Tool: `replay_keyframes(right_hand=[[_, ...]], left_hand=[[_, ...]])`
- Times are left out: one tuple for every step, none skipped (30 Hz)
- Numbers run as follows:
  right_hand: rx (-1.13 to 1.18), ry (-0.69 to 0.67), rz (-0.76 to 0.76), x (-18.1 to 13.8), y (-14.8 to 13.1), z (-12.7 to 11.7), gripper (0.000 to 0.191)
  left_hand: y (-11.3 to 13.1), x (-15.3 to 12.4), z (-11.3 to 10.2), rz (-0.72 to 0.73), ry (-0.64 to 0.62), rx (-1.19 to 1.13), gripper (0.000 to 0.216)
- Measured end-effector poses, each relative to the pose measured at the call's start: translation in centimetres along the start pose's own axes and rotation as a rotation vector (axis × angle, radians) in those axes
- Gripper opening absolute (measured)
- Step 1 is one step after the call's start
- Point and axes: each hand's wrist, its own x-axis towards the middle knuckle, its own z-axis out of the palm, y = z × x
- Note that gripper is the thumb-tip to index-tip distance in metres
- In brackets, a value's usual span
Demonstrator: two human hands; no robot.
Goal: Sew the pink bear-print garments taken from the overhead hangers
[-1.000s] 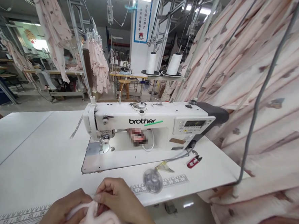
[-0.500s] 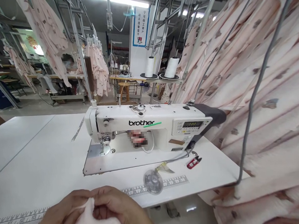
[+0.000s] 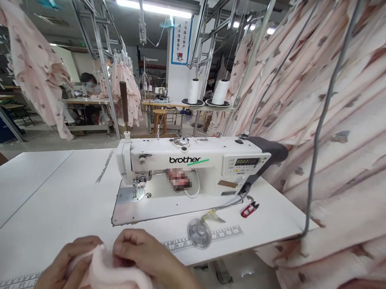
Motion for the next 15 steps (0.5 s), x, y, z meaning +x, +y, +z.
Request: replay_keyframes(right_hand=[[-0.127, 0.059, -0.098, -0.5, -0.8, 0.3, 0.032], [-0.263, 0.132, -0.189, -1.0, -1.5, 0.7, 0.025], [-0.399, 0.216, -0.261, -1.4, -2.2, 1.3, 0.017], [-0.532, 0.300, -0.317, -1.7, -2.6, 1.9, 0.011], [-0.650, 0.378, -0.351, -1.8, -2.9, 2.5, 0.009], [-0.745, 0.437, -0.363, -1.7, -3.1, 3.0, 0.010], [-0.808, 0.475, -0.356, -1.5, -3.0, 3.6, 0.011], [-0.840, 0.493, -0.341, -1.2, -2.9, 3.9, 0.011], [-0.848, 0.499, -0.325, -0.8, -2.7, 4.2, 0.009], [-0.843, 0.494, -0.313, -0.3, -2.5, 4.4, 0.006], [-0.835, 0.490, -0.312, 0.1, -2.3, 4.4, 0.005], [-0.834, 0.489, -0.326, 0.5, -2.2, 4.4, 0.007], [-0.836, 0.486, -0.351, 0.8, -2.2, 4.2, 0.011], [-0.830, 0.468, -0.380, 1.1, -2.3, 4.0, 0.013], [-0.802, 0.431, -0.407, 1.3, -2.3, 3.7, 0.015]], left_hand=[[0.5, 0.7, -0.4, -0.001, 0.023, 0.051, 0.022], [0.9, 1.4, -0.7, 0.003, 0.041, 0.112, 0.023], [1.2, 2.2, -0.8, 0.014, 0.044, 0.175, 0.024], [1.4, 3.0, -0.9, 0.030, 0.038, 0.233, 0.026], [1.5, 3.7, -0.7, 0.051, 0.026, 0.280, 0.027], [1.5, 4.3, -0.5, 0.068, 0.010, 0.312, 0.028], [1.5, 4.8, -0.2, 0.079, -0.008, 0.328, 0.029], [1.4, 5.1, 0.2, 0.083, -0.023, 0.327, 0.030], [1.4, 5.4, 0.4, 0.075, -0.029, 0.313, 0.032], [1.4, 5.5, 0.6, 0.058, -0.028, 0.288, 0.033], [1.4, 5.6, 0.5, 0.035, -0.024, 0.253, 0.035], [1.5, 5.6, 0.3, 0.006, -0.019, 0.210, 0.037], [1.7, 5.7, 0.0, -0.030, -0.021, 0.156, 0.040], [1.8, 5.7, -0.5, -0.073, -0.042, 0.086, 0.043], [2.0, 5.8, -1.1, -0.124, -0.088, 0.003, 0.047]])
